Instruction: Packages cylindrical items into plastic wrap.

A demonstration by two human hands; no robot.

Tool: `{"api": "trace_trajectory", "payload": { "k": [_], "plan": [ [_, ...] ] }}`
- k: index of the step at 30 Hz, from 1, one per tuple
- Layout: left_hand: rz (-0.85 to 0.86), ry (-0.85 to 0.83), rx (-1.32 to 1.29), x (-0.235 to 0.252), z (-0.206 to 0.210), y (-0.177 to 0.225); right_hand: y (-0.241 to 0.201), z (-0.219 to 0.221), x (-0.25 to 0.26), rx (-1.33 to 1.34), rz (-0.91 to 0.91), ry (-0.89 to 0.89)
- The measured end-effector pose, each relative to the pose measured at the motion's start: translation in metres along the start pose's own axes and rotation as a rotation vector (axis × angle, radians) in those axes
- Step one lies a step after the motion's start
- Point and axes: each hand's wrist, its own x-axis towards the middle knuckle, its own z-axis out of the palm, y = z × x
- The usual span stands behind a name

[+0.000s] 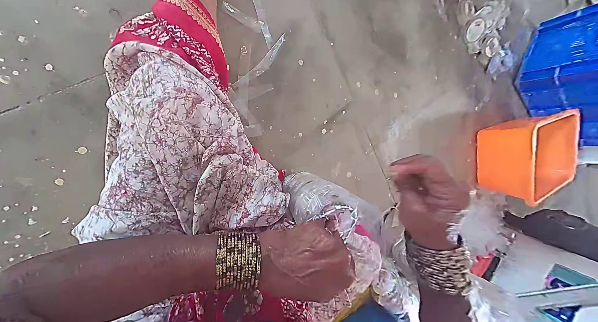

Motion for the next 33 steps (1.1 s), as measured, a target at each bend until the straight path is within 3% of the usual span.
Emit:
{"api": "trace_trajectory", "payload": {
  "k": [1,5,9,13,17,21,23,25,27,30,31,33],
  "plan": [
    [0.003,0.014,0.001,0.001,0.001,-0.001,0.002,0.001,0.001,0.014,0.005,0.006],
    [-0.012,0.007,-0.024,-0.001,0.001,0.003,0.008,0.029,-0.004,0.124,0.015,-0.283],
    [-0.036,0.026,-0.035,-0.002,0.002,0.006,0.018,0.008,0.01,0.11,0.043,-0.134],
    [-0.046,-0.066,-0.142,-0.002,-0.002,0.009,0.028,0.043,0.0,0.255,0.021,-0.406],
    [0.005,-0.033,-0.118,-0.001,0.005,0.01,0.043,0.034,0.013,0.232,0.091,-0.319],
    [-0.036,-0.166,-0.155,0.002,-0.006,0.017,0.049,0.062,-0.003,0.338,0.12,-0.588],
    [0.015,-0.211,-0.164,0.001,-0.002,0.017,0.054,0.055,0.002,0.359,0.126,-0.56],
    [0.061,-0.09,-0.106,-0.003,0.012,0.02,0.06,0.051,0.004,0.33,0.149,-0.464],
    [-0.005,-0.047,-0.19,-0.004,0.014,0.023,0.06,0.061,-0.008,0.276,0.165,-0.516],
    [-0.042,-0.188,-0.263,-0.004,0.004,0.024,0.061,0.065,-0.013,0.296,0.166,-0.602],
    [-0.029,-0.244,-0.271,-0.003,-0.001,0.023,0.064,0.06,-0.007,0.323,0.178,-0.548],
    [0.016,-0.193,-0.248,-0.003,0.003,0.02,0.07,0.054,0.002,0.345,0.208,-0.406]
  ]
}}
